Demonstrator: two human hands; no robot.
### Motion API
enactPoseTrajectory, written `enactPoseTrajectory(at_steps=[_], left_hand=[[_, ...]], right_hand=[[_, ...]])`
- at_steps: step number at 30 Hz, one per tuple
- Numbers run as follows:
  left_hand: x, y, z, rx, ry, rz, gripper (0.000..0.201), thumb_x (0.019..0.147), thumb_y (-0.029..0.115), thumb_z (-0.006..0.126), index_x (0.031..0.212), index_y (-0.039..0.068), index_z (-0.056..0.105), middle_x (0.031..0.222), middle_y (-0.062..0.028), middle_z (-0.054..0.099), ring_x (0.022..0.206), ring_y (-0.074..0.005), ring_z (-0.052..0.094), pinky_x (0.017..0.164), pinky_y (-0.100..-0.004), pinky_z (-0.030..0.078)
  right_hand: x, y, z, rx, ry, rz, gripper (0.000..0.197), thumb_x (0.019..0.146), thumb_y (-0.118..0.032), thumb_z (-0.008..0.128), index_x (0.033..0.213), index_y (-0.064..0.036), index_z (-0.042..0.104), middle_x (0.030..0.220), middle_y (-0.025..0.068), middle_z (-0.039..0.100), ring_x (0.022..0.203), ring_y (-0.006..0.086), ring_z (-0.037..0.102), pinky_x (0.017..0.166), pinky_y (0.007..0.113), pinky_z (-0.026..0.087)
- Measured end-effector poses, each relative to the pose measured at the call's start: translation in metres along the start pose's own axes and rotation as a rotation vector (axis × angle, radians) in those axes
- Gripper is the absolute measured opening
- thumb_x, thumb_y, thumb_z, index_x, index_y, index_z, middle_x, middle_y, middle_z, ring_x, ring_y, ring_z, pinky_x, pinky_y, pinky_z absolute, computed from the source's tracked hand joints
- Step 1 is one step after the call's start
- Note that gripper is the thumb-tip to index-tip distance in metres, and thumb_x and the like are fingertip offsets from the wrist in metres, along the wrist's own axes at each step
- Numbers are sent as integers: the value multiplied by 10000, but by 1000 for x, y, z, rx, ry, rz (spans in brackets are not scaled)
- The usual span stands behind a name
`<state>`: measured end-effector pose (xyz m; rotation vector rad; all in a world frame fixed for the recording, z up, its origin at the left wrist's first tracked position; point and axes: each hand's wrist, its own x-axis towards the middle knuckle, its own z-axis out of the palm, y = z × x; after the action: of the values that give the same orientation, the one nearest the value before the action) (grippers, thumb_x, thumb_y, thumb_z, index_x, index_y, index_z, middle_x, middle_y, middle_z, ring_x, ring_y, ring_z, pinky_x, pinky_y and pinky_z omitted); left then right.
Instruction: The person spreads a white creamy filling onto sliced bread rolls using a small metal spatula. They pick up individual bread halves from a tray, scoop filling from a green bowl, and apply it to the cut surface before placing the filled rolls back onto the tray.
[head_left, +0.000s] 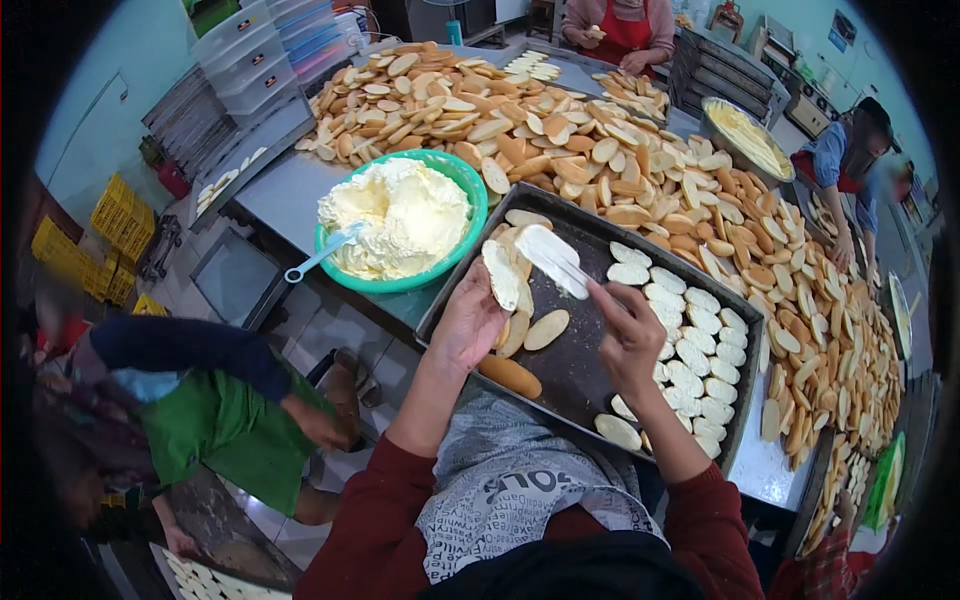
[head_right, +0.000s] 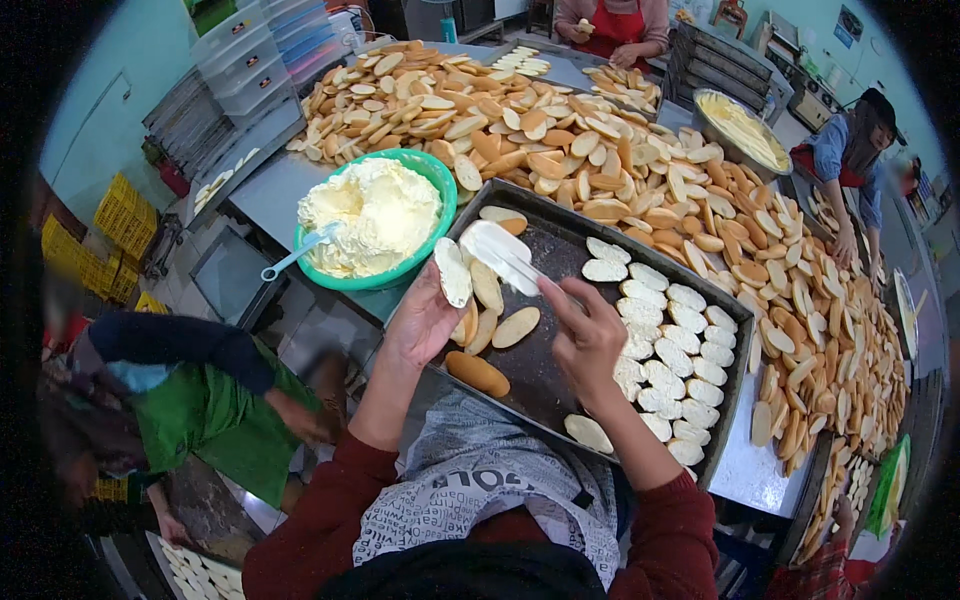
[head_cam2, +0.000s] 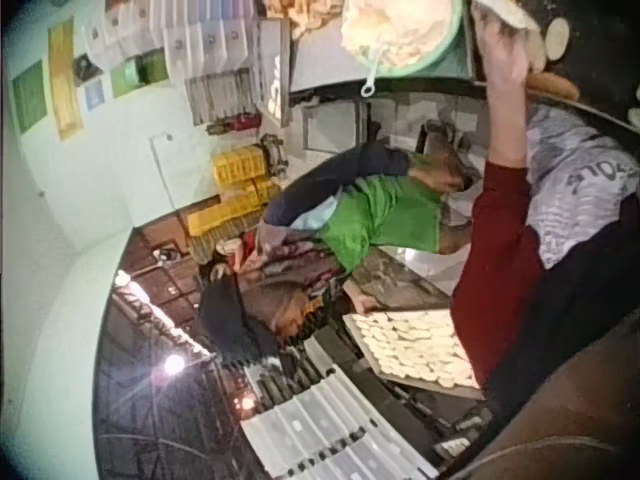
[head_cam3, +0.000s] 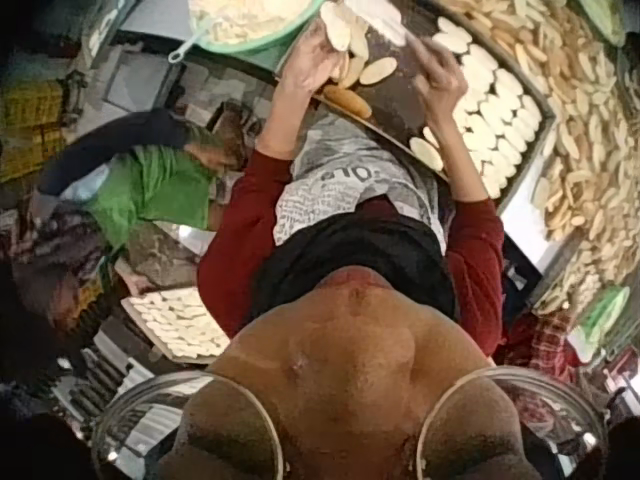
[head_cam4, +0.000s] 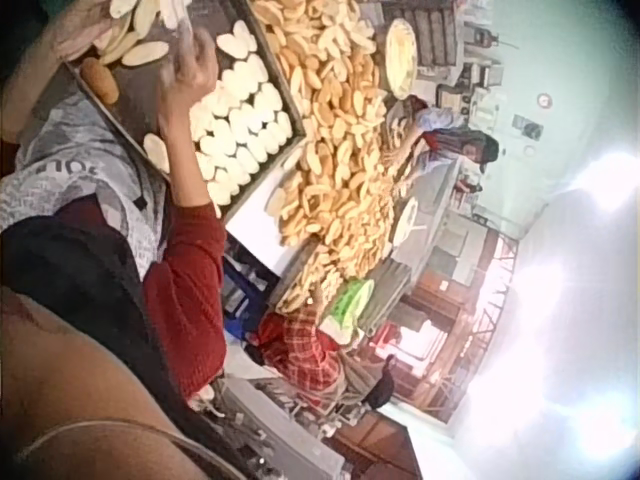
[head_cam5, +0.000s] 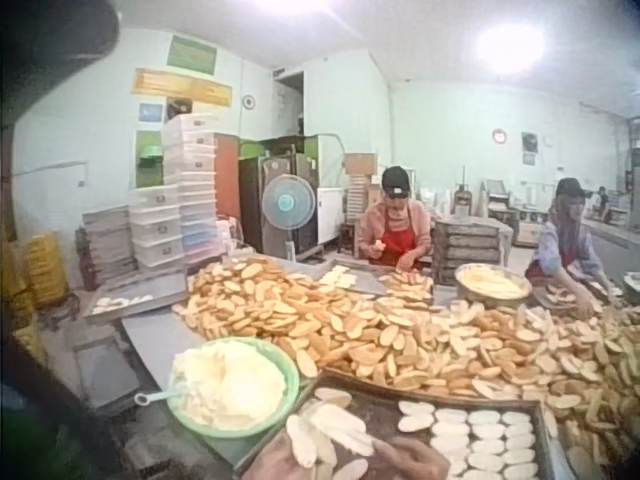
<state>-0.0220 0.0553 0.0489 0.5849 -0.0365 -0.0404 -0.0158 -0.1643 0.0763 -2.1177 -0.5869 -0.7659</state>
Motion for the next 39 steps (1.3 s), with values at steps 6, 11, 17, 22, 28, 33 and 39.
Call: enactPoseTrajectory(at_steps=[6,11,17,22,28,33,39], left_hand=[[29,-24,-2,23,5,-138,435,959,274,524,1336,74,441,1156,-9,540,1035,-119,527,944,-292,429],[62,-84,-6,316,-20,-207,318,947,175,551,1224,60,445,1121,-63,514,1048,-164,528,948,-322,439],[96,-146,-24,1133,-76,-80,387,816,85,681,1128,17,463,1079,-107,567,979,-185,586,872,-300,477],[121,-165,-31,1506,-179,20,372,703,33,727,1017,22,528,1037,-133,598,918,-288,609,819,-376,483],[133,-168,-16,1689,-252,260,358,672,27,758,978,22,573,967,-123,579,879,-276,586,789,-374,486],[136,-169,-10,1724,-332,327,411,674,26,754,1020,31,534,970,-134,566,934,-301,564,816,-388,460],[123,-140,8,1808,-261,416,477,690,85,764,1063,32,472,978,-142,558,960,-322,549,821,-414,445]], right_hand=[[-40,21,-66,139,131,362,340,847,93,556,1128,-59,671,1002,70,638,906,126,585,784,227,445],[-68,36,-109,122,324,533,285,908,-1,556,1183,-20,626,1031,58,634,958,116,571,868,232,423],[-97,48,-121,145,393,608,282,915,1,548,1186,-18,623,1039,49,621,964,107,562,877,225,418],[-113,54,-128,88,431,611,286,913,5,546,1186,-25,625,1050,57,630,971,115,567,888,233,421],[-115,54,-128,64,468,620,295,885,27,577,1160,-52,650,1017,69,643,915,120,571,837,236,442],[-116,55,-128,101,473,627,293,887,25,575,1162,-47,648,1010,68,644,915,120,571,832,230,438],[-119,56,-128,100,438,630,277,916,-8,551,1182,-21,627,1049,55,631,971,120,579,884,239,433]])
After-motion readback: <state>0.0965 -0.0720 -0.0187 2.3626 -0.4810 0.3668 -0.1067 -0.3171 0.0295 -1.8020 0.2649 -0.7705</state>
